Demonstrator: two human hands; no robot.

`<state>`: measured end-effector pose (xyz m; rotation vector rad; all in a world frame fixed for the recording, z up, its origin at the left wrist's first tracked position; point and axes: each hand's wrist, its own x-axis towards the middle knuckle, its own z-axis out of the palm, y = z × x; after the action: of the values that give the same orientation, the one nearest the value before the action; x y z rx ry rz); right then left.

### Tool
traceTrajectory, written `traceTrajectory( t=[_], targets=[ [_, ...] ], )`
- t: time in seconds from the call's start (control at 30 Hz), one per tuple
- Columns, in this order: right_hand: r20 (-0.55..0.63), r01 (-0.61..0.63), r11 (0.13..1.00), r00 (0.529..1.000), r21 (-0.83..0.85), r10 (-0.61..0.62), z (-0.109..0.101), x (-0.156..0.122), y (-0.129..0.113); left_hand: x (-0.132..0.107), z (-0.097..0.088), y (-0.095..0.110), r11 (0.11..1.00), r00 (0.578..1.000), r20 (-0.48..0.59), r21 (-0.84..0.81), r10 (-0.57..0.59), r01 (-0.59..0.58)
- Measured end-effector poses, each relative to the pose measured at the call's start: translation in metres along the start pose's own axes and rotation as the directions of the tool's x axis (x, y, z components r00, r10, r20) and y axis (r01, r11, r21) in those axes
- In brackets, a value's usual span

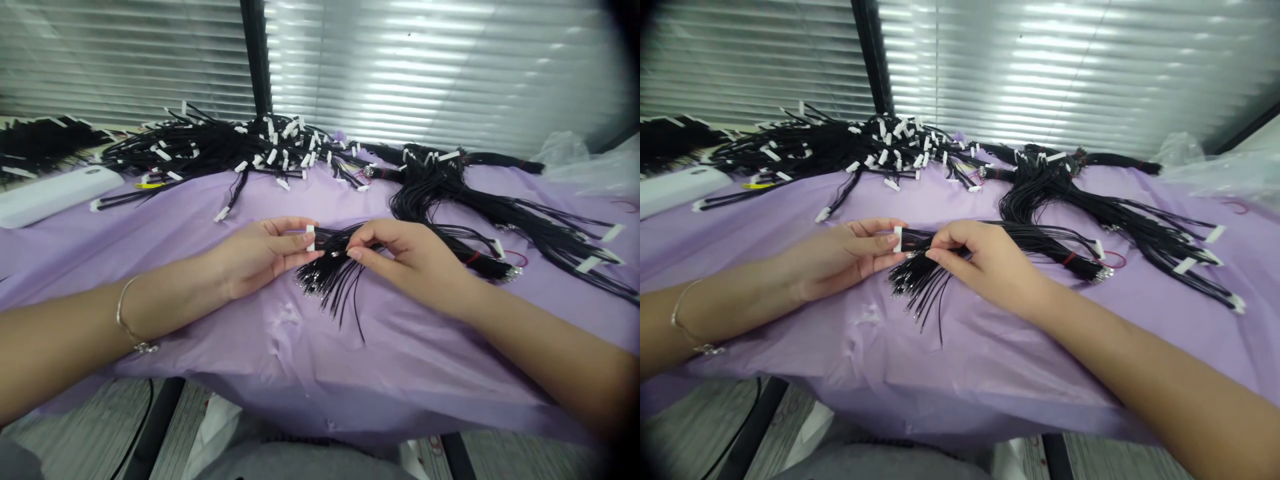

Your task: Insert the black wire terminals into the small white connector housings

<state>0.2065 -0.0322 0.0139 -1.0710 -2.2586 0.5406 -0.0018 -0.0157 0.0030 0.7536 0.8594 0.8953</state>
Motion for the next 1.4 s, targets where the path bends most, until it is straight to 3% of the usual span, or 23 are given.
traceTrajectory(
  t=[0.17, 0.37, 0.63, 1.1, 1.4],
  targets=[
    [0.004, -0.029, 0.994, 1.0, -0.107, 0.03, 0.003, 0.002, -0.003, -0.003, 0.002, -0.007, 0.996, 0.998, 0.06, 0.089, -0.015, 0.009],
    [-0.035, -0.103, 0.988, 0.994, -0.118, 0.1, 0.011, 0.003, -0.005, -0.008, 0.008, -0.01, 0.989, 1.0, 0.015, 0.148, 0.025, -0.027],
    [-0.037, -0.138, 0.979, 0.99, -0.151, 0.134, 0.013, 0.0, -0.007, -0.016, 0.011, -0.01, 0.917, 0.997, 0.023, 0.393, 0.071, -0.075],
    [-0.066, -0.128, 0.966, 0.991, -0.224, 0.116, 0.016, 0.001, -0.009, -0.013, 0.011, -0.01, 0.91, 0.996, 0.078, 0.408, 0.043, -0.072],
    [-0.039, -0.058, 0.965, 0.998, -0.256, 0.049, 0.016, 0.0, -0.008, -0.011, 0.008, -0.011, 0.909, 0.996, 0.076, 0.412, 0.035, -0.064]
  ],
)
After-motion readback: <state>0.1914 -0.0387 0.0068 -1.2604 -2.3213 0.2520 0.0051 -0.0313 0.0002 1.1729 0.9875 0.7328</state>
